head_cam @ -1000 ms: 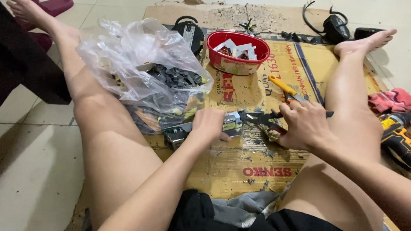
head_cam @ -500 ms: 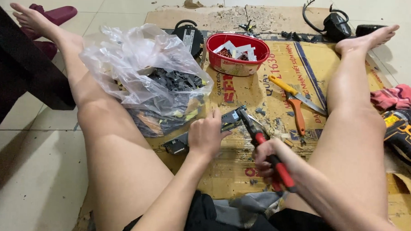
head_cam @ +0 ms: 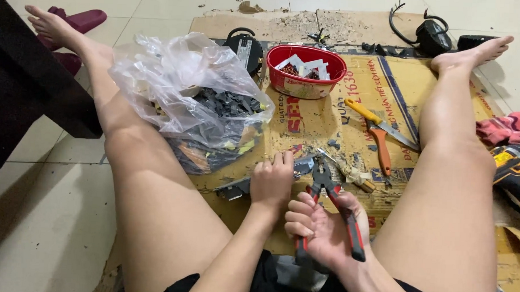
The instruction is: The person sits on the floor and uses pliers to remove parts from a small electronic device. They then use a metal file to scrape and smooth a component on the device. Finally, they use a brush to clean debris from the device's surface.
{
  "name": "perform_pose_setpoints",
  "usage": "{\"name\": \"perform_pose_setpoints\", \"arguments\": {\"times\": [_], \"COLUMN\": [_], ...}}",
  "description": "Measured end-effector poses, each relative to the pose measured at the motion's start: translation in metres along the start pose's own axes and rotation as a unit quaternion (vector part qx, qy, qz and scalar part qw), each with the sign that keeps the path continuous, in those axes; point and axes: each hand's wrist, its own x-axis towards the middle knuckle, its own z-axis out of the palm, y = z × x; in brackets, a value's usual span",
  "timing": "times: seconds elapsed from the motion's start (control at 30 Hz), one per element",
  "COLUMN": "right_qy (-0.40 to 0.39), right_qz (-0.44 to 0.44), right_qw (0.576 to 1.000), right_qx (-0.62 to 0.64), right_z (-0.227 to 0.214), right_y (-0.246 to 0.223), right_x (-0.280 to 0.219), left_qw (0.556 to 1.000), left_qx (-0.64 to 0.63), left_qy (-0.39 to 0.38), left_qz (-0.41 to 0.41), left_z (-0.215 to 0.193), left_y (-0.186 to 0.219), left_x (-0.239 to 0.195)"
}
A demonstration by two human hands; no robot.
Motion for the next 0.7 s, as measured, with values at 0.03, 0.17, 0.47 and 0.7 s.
{"name": "perform_pose_setpoints", "arguments": {"times": [0.03,0.17,0.47,0.7], "right_qy": [-0.001,0.019,0.383,0.127], "right_qz": [-0.001,0.031,0.017,-0.175], "right_qw": [1.0,0.999,0.559,-0.209], "right_qx": [-0.001,0.019,-0.735,-0.954], "right_z": [-0.002,-0.005,-0.022,0.065], "right_y": [-0.004,-0.02,-0.12,-0.164], "right_x": [-0.002,-0.005,0.01,0.011], "left_qw": [1.0,0.993,0.885,0.815], "left_qx": [0.0,-0.044,-0.183,-0.271], "left_qy": [0.002,-0.104,-0.424,-0.511], "left_qz": [0.001,0.027,0.069,0.023], "left_z": [0.001,0.003,0.016,-0.007], "left_y": [0.0,-0.004,-0.043,-0.064], "left_x": [0.001,0.007,0.063,0.096]}}
